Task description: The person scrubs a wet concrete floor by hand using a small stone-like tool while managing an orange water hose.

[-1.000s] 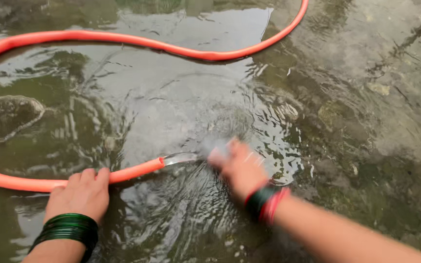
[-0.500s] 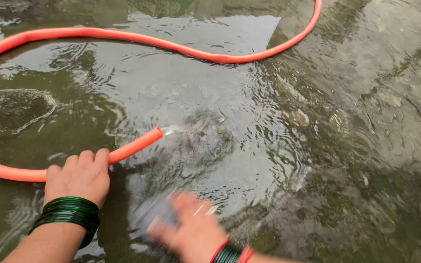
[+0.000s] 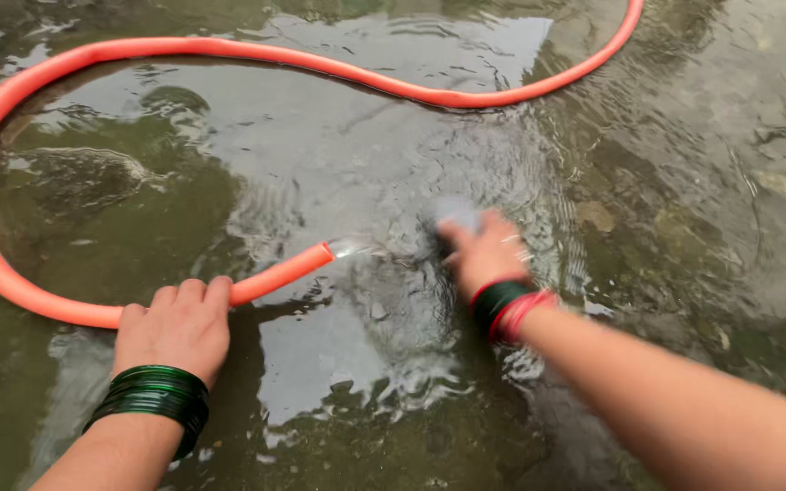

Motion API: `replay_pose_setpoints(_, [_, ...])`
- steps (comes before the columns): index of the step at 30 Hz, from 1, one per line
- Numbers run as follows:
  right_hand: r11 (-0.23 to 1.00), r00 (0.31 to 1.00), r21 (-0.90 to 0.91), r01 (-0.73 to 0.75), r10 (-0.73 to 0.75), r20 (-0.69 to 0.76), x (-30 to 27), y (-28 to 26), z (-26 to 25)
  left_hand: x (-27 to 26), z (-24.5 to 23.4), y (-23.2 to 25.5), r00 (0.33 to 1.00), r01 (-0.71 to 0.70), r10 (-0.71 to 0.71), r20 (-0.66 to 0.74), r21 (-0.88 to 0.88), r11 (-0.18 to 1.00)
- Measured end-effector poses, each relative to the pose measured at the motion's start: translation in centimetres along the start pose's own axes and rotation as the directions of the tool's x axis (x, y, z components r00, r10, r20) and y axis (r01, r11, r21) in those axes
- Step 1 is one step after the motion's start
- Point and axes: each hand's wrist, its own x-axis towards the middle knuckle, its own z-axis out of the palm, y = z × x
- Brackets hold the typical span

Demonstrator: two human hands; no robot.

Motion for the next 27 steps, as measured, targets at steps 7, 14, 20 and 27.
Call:
replay_pose_setpoints(7, [0.927,0.79,0.137,0.348,-0.369,0.49,-18.7,-7.4,3.7,1.0,-1.1,0.3,0.997,0.077,-0.076,0.019,-0.039,0.996])
replay_pose_setpoints(14, [0.967,0.875,0.219,0.129,-0.215,0.434,-12.4,-6.1,4.4,1.0,-1.2,-0.1,0.996,0.042,-0.044,0.076,0.021,0.999])
replay_pose_setpoints(20, [0.802,0.846,-0.315,0.508,-0.533,0.009,2.1,0.6,3.1,-0.3,-0.1,-0.8,0.993,-0.008,0.006,0.12,0.023,1.0])
replay_pose_setpoints(27, [0.983,0.975,0.131,0.127,-0.148,0.167,-11.0,-3.7,4.4,0.1,0.1,-0.2,0.993,0.044,-0.043,0.113,-0.009,0.999])
